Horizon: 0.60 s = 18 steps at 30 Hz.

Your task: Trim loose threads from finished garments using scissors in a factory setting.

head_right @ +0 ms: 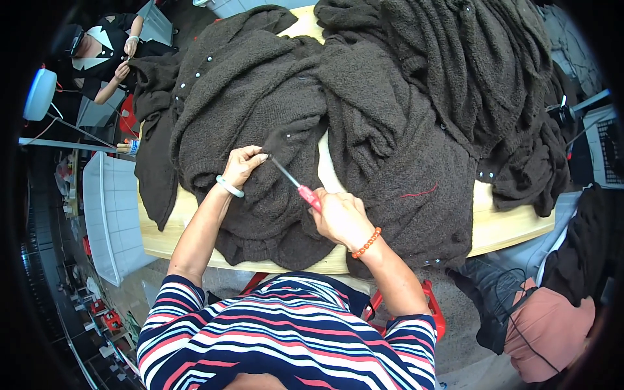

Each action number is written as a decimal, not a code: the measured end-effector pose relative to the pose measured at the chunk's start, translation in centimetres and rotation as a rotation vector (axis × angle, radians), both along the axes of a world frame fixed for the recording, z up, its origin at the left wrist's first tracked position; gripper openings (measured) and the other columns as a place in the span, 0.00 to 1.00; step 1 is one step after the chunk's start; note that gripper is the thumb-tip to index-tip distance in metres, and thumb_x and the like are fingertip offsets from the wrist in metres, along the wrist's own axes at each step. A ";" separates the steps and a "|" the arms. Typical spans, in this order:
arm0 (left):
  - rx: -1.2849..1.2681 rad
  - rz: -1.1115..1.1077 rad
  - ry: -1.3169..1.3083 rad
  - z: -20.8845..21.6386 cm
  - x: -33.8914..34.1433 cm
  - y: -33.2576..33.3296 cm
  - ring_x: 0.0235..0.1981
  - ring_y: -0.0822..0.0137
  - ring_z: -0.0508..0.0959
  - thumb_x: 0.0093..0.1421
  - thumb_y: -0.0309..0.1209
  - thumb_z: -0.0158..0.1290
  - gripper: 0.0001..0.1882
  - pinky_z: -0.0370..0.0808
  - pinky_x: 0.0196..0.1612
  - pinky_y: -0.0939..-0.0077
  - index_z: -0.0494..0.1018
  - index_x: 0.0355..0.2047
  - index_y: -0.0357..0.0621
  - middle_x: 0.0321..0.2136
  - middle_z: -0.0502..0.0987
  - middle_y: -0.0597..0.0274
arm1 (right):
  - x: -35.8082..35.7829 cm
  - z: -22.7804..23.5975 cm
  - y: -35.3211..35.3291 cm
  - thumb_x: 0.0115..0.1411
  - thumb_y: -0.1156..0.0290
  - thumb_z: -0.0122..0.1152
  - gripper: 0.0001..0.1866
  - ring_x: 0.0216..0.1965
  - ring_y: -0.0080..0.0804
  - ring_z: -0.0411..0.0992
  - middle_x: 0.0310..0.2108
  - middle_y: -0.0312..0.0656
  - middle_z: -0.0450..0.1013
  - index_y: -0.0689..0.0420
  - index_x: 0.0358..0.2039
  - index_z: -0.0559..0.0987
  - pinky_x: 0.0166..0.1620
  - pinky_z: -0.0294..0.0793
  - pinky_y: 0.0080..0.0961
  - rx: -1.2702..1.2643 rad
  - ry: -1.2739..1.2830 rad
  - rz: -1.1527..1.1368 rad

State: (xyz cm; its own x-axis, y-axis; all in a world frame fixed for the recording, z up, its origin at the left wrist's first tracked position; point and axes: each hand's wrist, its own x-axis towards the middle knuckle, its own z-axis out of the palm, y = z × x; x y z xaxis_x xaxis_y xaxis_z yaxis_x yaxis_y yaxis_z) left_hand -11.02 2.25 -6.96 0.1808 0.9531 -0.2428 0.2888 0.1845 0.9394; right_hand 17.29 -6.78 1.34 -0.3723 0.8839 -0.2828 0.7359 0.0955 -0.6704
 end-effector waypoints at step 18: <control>0.466 -0.185 0.674 -0.3 6.8 3.7 0.38 0.55 0.81 0.53 0.28 0.59 0.13 0.77 0.43 0.68 0.78 0.37 0.35 0.36 0.81 0.49 | 3.2 -2.5 -0.7 0.56 0.60 0.59 0.17 0.32 0.53 0.78 0.26 0.53 0.77 0.55 0.43 0.75 0.36 0.77 0.47 0.096 0.067 -0.156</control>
State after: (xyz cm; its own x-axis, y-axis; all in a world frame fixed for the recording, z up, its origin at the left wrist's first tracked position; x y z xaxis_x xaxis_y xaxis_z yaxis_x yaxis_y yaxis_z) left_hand -4.17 5.98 -7.24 0.3011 0.9519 0.0561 0.8028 -0.2848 0.5238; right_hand 20.54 -7.44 -1.11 -0.2438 0.9542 -0.1736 0.7007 0.0496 -0.7117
